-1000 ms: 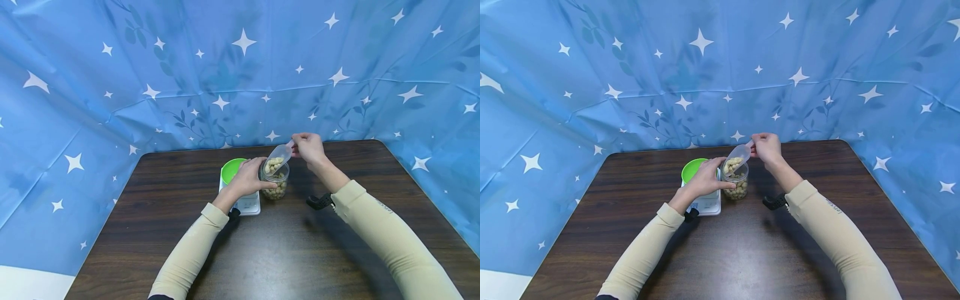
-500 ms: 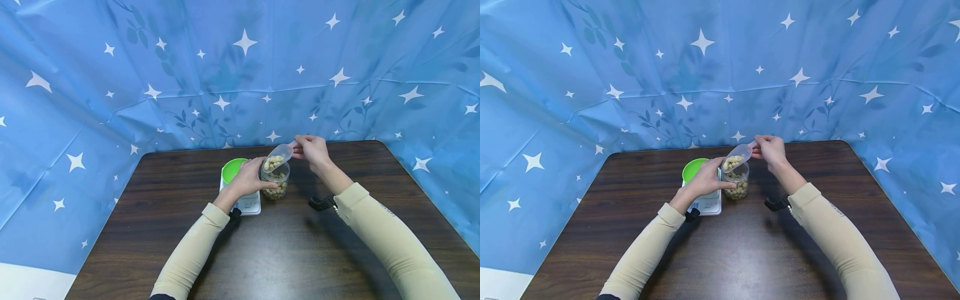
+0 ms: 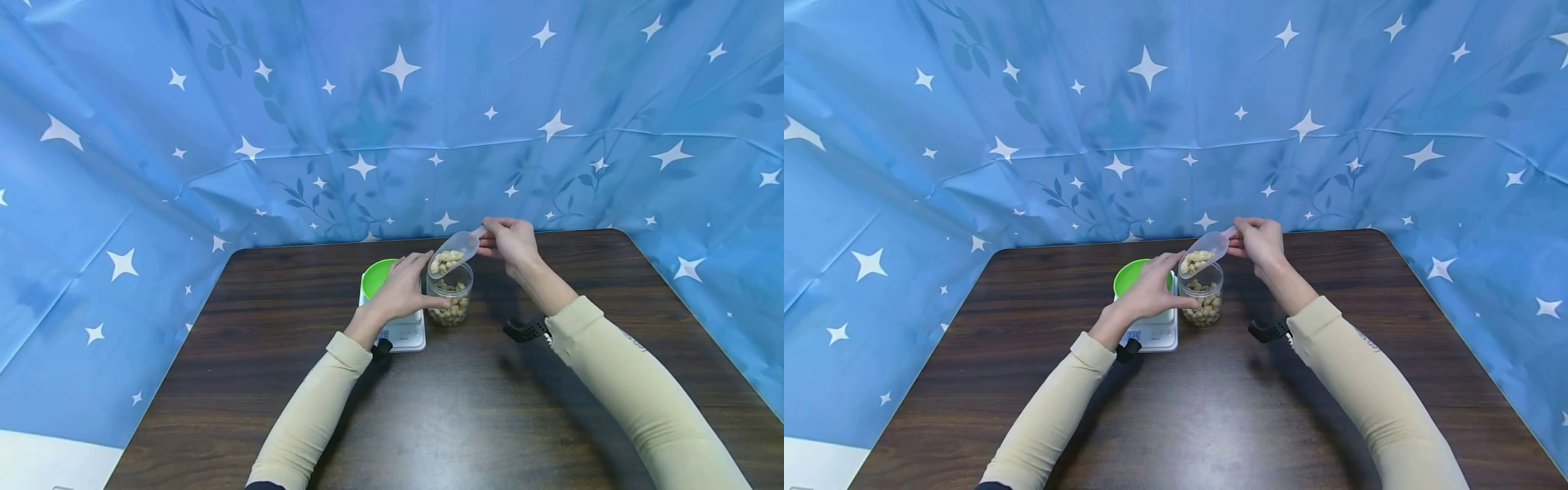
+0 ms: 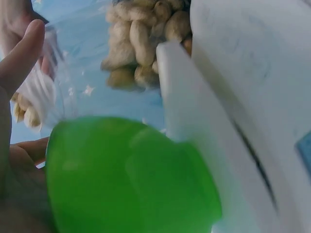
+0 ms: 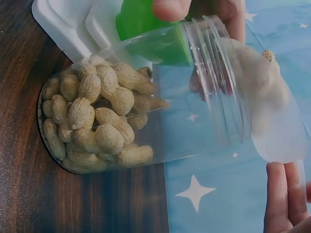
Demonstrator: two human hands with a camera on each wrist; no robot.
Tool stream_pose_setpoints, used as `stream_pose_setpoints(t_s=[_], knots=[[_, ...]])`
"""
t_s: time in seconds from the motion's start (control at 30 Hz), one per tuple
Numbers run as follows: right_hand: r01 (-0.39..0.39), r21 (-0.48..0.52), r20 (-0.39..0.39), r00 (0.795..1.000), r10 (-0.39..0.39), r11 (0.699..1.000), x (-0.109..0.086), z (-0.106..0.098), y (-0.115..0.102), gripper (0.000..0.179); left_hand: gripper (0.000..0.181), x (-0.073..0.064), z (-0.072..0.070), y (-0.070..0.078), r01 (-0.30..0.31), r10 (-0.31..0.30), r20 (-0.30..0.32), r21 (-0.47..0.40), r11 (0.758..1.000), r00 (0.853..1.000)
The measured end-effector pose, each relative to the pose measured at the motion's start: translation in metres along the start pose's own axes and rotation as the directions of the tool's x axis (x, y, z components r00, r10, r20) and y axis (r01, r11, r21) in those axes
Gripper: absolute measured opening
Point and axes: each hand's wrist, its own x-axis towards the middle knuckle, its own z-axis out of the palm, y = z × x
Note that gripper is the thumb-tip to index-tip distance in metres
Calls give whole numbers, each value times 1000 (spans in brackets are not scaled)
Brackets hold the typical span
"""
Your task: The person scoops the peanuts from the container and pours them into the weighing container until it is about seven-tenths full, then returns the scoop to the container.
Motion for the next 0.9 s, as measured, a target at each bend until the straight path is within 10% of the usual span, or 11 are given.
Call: stream_pose_setpoints(t_s=[0.4,0.9], knots=[[24,44,9,1000,-25,999,1,9,-3,22,104,-18,-25,-20,77,-77,-50,2,997,996],[9,9,26,1000,-9,1000,2,32,-5,38,121,-45,-41,-48,199,-199,30,-3,980,980]])
